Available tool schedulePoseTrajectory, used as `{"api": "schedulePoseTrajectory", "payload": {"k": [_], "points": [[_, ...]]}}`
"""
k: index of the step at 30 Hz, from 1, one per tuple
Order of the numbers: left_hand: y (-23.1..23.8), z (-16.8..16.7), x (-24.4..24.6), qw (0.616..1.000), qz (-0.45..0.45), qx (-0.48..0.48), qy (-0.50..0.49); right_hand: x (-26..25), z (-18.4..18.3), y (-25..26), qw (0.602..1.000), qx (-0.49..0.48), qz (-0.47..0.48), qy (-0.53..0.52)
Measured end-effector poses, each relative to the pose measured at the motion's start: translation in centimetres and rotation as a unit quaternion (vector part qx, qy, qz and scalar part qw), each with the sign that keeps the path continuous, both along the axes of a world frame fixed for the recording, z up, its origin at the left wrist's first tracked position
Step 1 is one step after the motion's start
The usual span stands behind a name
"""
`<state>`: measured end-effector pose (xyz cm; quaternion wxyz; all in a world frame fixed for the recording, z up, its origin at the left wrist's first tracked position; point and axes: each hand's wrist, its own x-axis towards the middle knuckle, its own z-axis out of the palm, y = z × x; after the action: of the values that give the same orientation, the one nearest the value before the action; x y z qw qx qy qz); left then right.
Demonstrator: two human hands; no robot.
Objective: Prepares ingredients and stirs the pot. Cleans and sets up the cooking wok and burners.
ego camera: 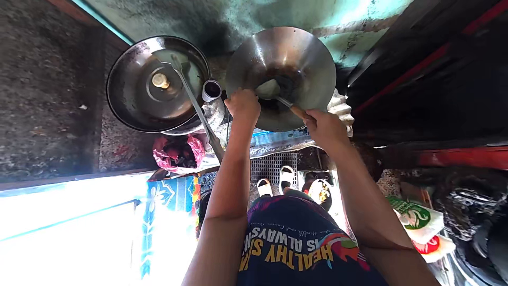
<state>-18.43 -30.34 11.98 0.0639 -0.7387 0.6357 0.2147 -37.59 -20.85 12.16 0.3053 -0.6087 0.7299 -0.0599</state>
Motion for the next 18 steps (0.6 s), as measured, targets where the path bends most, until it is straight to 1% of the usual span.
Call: {"api": "schedulePoseTrajectory", "payload": {"k": [3,5,6,8,10,12,14,16,18], "points": [[0.6,0.0,1.2,1.000,0.005,0.000,0.007,-2.6,2.9,1.2,1.000,0.002,0.012,0.018],[0.8,0.1,1.5,1.000,0.005,0.000,0.017,-3.9,4.5,1.5,0.999,0.004,-0.008,0.038],[0.9,0.1,1.5,1.000,0.006,-0.001,0.021,-3.9,4.6,1.2,0.999,0.005,-0.021,0.045],[1.2,0.0,1.3,1.000,0.001,0.001,0.025,-2.9,3.0,0.0,0.999,0.002,-0.031,0.041],[1.3,-0.1,1.0,0.999,-0.005,0.001,0.031,-1.4,-0.1,-1.0,1.000,-0.017,-0.013,0.005],[1.3,-0.1,0.9,1.000,-0.013,0.003,0.024,-0.8,-1.4,-0.9,0.999,-0.012,0.005,-0.038],[1.4,-0.3,1.0,1.000,-0.020,0.006,0.013,-2.0,-0.3,0.3,0.998,-0.001,0.018,-0.053],[1.3,-0.7,1.2,0.999,-0.030,0.017,0.012,-4.0,1.5,1.3,1.000,0.003,0.009,-0.026],[1.4,-1.0,0.7,0.998,-0.046,0.047,0.013,-5.3,2.1,1.3,1.000,-0.005,-0.018,0.001]]}}
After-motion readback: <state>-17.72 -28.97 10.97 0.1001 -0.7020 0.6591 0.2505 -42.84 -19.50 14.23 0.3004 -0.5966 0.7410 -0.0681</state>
